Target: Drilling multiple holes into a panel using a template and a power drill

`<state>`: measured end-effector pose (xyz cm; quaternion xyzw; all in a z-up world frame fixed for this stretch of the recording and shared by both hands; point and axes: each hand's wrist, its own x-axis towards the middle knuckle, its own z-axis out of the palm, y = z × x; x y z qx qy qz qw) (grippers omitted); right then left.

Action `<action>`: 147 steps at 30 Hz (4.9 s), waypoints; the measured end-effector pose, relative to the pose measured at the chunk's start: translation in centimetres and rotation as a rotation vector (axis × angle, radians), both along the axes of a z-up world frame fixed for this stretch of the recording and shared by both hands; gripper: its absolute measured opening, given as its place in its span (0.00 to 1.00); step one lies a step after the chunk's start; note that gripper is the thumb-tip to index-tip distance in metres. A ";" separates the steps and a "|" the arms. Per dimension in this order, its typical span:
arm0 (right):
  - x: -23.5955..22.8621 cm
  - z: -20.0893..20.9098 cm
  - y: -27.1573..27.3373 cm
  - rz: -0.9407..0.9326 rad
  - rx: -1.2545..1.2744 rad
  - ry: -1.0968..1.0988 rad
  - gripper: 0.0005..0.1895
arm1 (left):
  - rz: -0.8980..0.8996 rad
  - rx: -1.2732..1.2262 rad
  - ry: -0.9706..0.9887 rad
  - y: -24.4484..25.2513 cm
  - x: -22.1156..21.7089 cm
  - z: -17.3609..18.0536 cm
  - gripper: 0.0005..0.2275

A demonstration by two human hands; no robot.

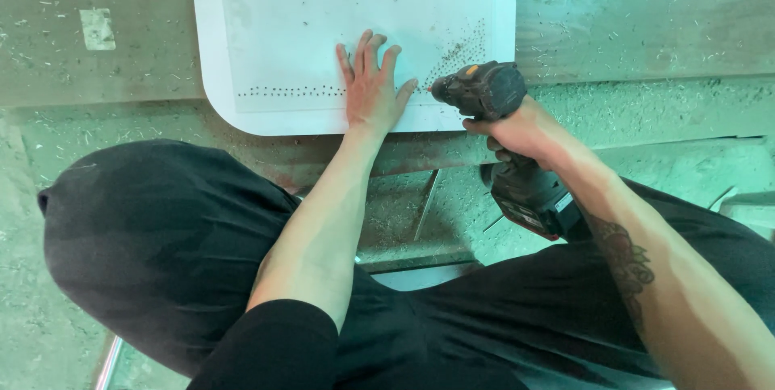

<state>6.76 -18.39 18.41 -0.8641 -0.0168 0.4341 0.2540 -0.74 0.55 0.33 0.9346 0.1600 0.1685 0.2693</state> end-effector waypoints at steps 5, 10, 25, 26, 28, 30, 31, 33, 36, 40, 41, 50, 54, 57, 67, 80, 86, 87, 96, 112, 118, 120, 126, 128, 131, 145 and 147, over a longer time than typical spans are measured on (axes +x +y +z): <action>-0.1 0.3 0.1 0.034 -0.020 -0.023 0.10 | 0.001 0.008 -0.002 0.0 -0.1 0.0 0.26; -0.2 0.7 0.4 0.064 -0.028 -0.007 0.11 | -0.003 0.007 0.005 0.0 -0.1 0.1 0.27; 3.4 0.2 2.4 0.037 -0.034 0.006 0.10 | 0.013 -0.045 0.006 -0.1 0.3 0.1 0.25; 3.5 0.2 2.4 0.038 -0.037 0.006 0.10 | 0.015 -0.047 0.007 -0.1 0.4 0.1 0.25; 3.4 0.1 2.4 0.039 -0.038 0.008 0.10 | 0.022 -0.042 0.000 -0.1 0.4 0.1 0.25; 3.6 -0.1 2.4 0.041 -0.038 0.011 0.10 | 0.020 -0.048 0.009 -0.1 0.4 0.1 0.25; 3.6 -0.2 2.5 0.042 -0.037 0.013 0.09 | 0.016 -0.054 0.016 -0.1 0.4 0.1 0.25; 3.8 -0.4 2.6 0.044 -0.038 0.020 0.09 | 0.023 -0.051 0.021 -0.2 0.5 -0.2 0.25; 4.0 -0.7 2.7 0.040 -0.034 0.022 0.09 | 0.023 -0.044 0.022 -0.1 0.5 -0.2 0.25; 3.5 -0.7 2.4 0.037 -0.033 0.019 0.09 | 0.027 -0.040 0.010 -0.2 0.4 0.0 0.25; 3.6 -0.8 2.6 0.039 -0.033 0.021 0.09 | 0.029 -0.040 0.013 -0.1 0.4 0.0 0.25; 3.3 -0.8 2.8 0.024 -0.027 0.020 0.09 | 0.033 -0.032 0.011 -0.3 0.6 0.2 0.25; 3.2 -0.7 2.9 0.019 -0.024 0.020 0.09 | 0.035 -0.032 0.030 -0.2 0.6 0.0 0.25; 3.0 -0.7 2.8 0.012 -0.025 0.018 0.09 | 0.029 -0.041 0.032 -0.3 0.6 0.1 0.25; 3.3 -1.5 2.5 0.000 -0.012 0.016 0.10 | 0.043 -0.055 0.038 -0.3 0.8 0.1 0.26; 2.7 -1.7 2.4 -0.006 -0.004 0.009 0.10 | 0.056 -0.051 0.061 -0.3 0.8 0.2 0.25; 2.3 -1.5 2.8 -0.006 0.006 0.008 0.11 | 0.066 -0.046 0.058 -0.4 1.0 -0.2 0.25; 2.4 -1.5 2.8 -0.010 0.007 0.006 0.11 | 0.064 -0.045 0.055 -0.5 0.9 -0.2 0.25; 1.9 -1.6 2.4 -0.025 0.023 -0.008 0.12 | 0.061 -0.037 0.058 -0.3 0.9 0.0 0.25; 0.8 -2.7 -0.1 -0.136 0.123 -0.056 0.13 | 0.020 -0.073 0.155 0.2 0.7 0.8 0.26; 0.2 1.1 -2.3 -0.308 0.231 0.066 0.12 | 0.033 -0.056 0.150 0.0 0.8 0.5 0.26; -0.1 3.4 -3.3 -0.357 0.281 0.056 0.15 | 0.027 -0.059 0.145 -0.2 0.5 0.7 0.25; -0.6 8.9 -5.6 -0.453 0.459 -0.011 0.17 | -0.264 0.082 0.420 -2.1 -0.1 5.8 0.39; -0.5 9.6 -5.9 -0.425 0.498 -0.014 0.18 | -0.565 0.241 0.559 -2.5 -1.5 6.8 0.49; 0.1 9.7 -5.6 -0.359 0.507 -0.072 0.17 | -0.463 0.182 0.453 -1.8 -2.5 6.2 0.41; 1.9 0.4 -5.5 -0.405 0.419 -0.177 0.13 | -0.250 0.230 0.682 -1.3 0.4 5.3 0.45; 2.4 1.7 -4.8 -0.415 0.410 -0.168 0.13 | -0.593 0.262 0.553 -3.1 0.7 2.9 0.38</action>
